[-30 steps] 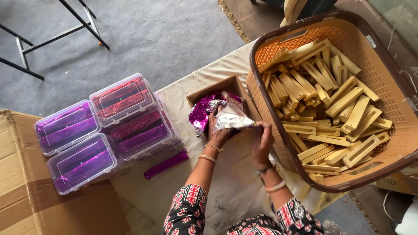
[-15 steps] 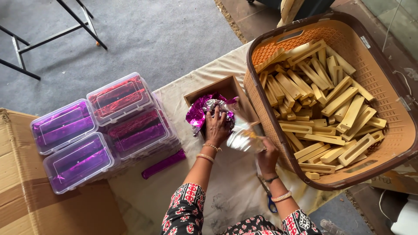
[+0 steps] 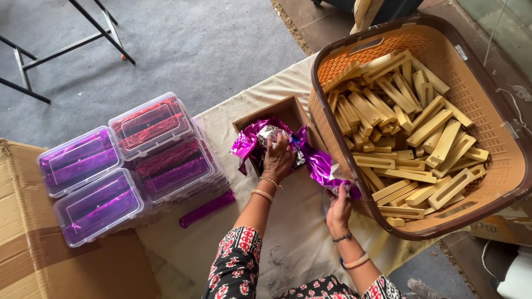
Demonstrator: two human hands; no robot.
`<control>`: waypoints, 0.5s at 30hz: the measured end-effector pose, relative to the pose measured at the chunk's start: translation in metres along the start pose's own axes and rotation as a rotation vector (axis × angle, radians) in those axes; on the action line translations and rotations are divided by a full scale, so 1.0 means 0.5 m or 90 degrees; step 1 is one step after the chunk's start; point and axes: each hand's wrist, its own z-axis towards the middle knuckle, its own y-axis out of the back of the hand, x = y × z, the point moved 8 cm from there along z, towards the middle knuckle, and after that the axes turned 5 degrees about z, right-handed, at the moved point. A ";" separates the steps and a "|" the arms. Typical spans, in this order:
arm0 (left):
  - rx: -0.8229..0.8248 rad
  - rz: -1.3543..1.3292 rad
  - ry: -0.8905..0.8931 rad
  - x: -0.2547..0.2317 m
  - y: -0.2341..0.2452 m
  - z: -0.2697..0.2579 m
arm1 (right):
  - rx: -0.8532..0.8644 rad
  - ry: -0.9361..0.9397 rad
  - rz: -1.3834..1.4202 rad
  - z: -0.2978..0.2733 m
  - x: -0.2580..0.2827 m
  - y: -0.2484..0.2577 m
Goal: Wrapping wooden items in purple foil and placing them into plastic containers.
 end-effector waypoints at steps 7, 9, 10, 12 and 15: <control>0.083 -0.126 -0.019 -0.007 -0.036 0.015 | 0.044 0.039 0.009 -0.050 0.030 0.007; 0.042 -0.175 -0.014 0.004 0.004 0.021 | 0.050 0.060 -0.023 -0.086 0.069 -0.031; 0.041 -0.174 -0.016 0.004 0.006 0.021 | 0.049 0.060 -0.021 -0.091 0.073 -0.036; 0.105 -0.199 0.008 0.008 -0.005 0.018 | 0.059 0.081 -0.048 -0.103 0.085 -0.049; 0.087 -0.199 0.030 0.012 -0.017 0.012 | 0.075 0.095 -0.034 -0.097 0.076 -0.039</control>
